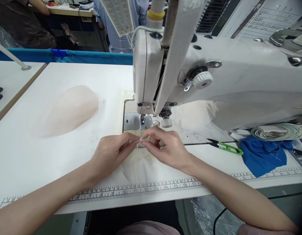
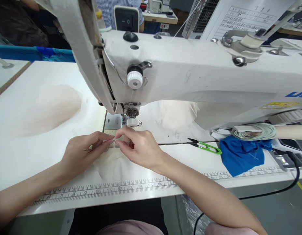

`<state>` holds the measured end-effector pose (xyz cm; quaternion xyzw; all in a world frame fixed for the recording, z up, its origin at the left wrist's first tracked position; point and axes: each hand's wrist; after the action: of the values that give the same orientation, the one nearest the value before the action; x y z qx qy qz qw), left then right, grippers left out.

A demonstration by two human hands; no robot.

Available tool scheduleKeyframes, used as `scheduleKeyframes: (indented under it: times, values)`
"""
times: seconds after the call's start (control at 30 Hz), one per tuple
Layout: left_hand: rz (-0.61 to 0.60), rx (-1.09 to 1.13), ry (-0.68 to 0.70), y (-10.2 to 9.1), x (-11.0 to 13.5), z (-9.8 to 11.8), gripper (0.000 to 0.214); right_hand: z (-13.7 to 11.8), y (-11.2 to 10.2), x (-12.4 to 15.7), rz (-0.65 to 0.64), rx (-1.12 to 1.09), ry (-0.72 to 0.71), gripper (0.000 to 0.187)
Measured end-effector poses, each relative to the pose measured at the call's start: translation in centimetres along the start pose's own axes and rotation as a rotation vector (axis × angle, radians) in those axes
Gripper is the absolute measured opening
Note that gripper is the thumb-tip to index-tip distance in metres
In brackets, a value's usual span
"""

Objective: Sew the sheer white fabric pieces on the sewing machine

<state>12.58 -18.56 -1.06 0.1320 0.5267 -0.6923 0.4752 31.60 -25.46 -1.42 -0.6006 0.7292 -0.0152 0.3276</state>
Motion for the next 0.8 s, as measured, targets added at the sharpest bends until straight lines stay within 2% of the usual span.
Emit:
scheduleKeyframes:
  times: [0.4,0.53,0.63,0.7,0.8]
  values:
    - [0.056,-0.034,0.096,0.0,0.0,-0.1,0.015,0.0,-0.2,-0.1,-0.057,0.023,-0.020,0.008]
    - [0.037,-0.006,0.082,-0.1,0.0,-0.1,0.015,0.0,-0.2,-0.1,-0.005,0.032,-0.080,0.010]
    - [-0.024,0.007,-0.008,-0.2,0.0,0.1,0.012,0.2,-0.3,0.0,0.093,0.149,-0.268,0.011]
    - [-0.074,0.031,-0.044,-0.2,0.0,0.2,0.012,0.3,-0.5,-0.1,0.128,0.283,-0.495,0.014]
    - [-0.080,0.075,0.003,-0.1,0.2,0.1,0.017,0.3,-1.1,-0.3,0.120,0.435,-0.841,0.017]
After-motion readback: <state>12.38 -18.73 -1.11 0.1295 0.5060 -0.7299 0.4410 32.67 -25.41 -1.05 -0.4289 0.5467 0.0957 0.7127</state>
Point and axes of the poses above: each hand's wrist, its own x-axis away from the middle knuckle, its own y-axis out of the palm, z = x × y, and after that the axes turned 12 degrees about z, right-handed
